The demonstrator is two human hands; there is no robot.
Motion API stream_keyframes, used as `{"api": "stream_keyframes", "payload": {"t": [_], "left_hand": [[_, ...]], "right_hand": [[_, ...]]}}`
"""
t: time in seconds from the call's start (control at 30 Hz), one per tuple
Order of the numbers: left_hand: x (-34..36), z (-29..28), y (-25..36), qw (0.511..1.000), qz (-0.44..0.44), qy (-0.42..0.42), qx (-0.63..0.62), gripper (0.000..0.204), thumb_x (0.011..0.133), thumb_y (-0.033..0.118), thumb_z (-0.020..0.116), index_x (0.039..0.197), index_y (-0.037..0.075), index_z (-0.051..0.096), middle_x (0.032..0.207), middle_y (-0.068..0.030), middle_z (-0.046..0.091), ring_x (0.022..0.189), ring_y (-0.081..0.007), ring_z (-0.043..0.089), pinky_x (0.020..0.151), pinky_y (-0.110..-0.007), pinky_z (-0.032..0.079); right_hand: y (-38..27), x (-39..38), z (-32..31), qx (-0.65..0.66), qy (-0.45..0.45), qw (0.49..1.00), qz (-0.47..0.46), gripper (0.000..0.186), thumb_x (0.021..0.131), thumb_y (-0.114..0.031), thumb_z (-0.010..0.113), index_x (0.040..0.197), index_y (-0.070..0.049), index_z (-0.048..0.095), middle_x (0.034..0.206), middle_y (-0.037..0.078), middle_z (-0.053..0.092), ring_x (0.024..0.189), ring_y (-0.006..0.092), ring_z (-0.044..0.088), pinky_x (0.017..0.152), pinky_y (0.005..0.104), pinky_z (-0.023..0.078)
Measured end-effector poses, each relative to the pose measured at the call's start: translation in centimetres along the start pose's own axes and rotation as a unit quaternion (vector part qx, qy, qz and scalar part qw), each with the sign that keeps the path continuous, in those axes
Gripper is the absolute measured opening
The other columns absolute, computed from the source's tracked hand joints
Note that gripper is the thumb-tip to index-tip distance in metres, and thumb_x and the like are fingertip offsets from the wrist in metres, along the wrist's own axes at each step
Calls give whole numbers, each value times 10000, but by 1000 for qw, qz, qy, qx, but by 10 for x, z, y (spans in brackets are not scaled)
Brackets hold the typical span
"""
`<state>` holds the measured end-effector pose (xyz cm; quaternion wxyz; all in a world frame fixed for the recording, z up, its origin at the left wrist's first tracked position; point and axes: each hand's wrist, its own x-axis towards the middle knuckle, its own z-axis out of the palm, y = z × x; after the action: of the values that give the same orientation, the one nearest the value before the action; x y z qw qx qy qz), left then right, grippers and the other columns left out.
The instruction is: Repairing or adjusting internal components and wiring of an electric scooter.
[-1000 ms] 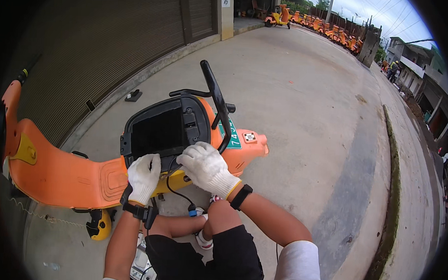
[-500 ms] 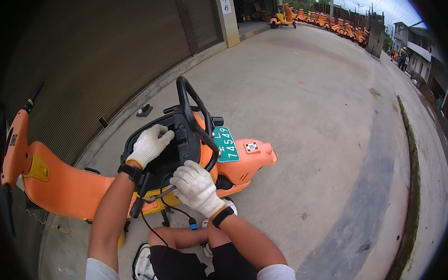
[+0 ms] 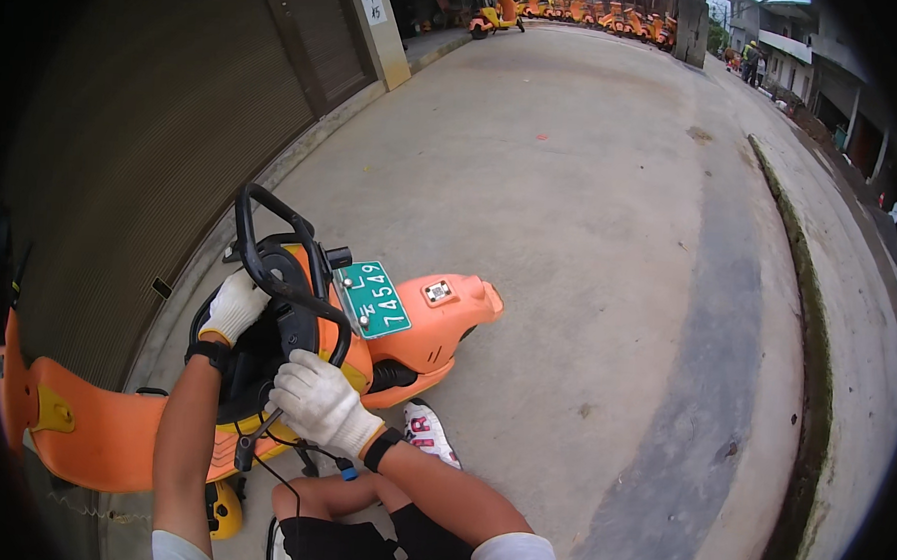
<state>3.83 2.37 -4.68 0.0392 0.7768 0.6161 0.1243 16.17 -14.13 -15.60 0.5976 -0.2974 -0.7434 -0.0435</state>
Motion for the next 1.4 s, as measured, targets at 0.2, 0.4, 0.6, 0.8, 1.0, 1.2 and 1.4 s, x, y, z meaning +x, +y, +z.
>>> {"api": "stream_keyframes", "payload": {"t": [0.2,0.4,0.6,0.8,1.0,1.2,1.4], "left_hand": [[-8,9,-3,1000,11,5,24,399,955,432,640,953,37,693,940,-189,743,918,-352,731,808,-455,555],[10,5,-14,985,-61,-26,-161,265,875,269,754,819,19,684,669,-86,687,570,-187,675,571,-331,529],[20,3,-4,984,-52,-62,-160,200,879,173,722,842,-17,673,676,-111,681,583,-208,692,556,-339,545],[24,-3,-21,984,-44,-92,-146,157,908,114,681,905,-37,641,720,-115,672,573,-205,667,547,-345,545],[16,0,-14,981,-8,-109,-159,199,971,164,647,920,-29,635,679,-89,633,532,-186,623,514,-332,505],[16,9,-15,989,14,-41,-142,221,978,192,654,897,-13,639,670,-91,643,538,-188,636,502,-345,493],[12,-7,-17,995,-18,-38,-87,305,951,280,722,839,4,656,684,-125,669,556,-230,664,563,-379,527]], "right_hand": [[-4,1,6,0,23,1000,6,233,708,-126,775,908,-47,687,943,97,647,1008,273,655,1049,443,491],[-7,7,11,1,65,998,8,152,712,-111,758,819,-41,676,860,90,622,925,274,653,977,421,524],[-3,4,3,-16,57,998,-7,155,658,-122,733,782,-64,659,836,87,596,905,273,632,975,420,515],[-6,7,13,-25,75,997,-5,99,656,-128,707,695,-97,622,799,76,573,899,266,623,1010,417,489],[-6,4,13,-37,78,996,5,101,665,-140,718,673,-103,625,762,67,556,832,259,603,976,407,497],[-7,4,13,-59,80,995,1,119,674,-161,734,668,-106,628,753,66,555,822,258,598,957,402,501],[-8,5,18,-40,11,999,3,174,703,-137,762,788,-62,629,887,99,611,948,289,641,1029,462,500]]}}
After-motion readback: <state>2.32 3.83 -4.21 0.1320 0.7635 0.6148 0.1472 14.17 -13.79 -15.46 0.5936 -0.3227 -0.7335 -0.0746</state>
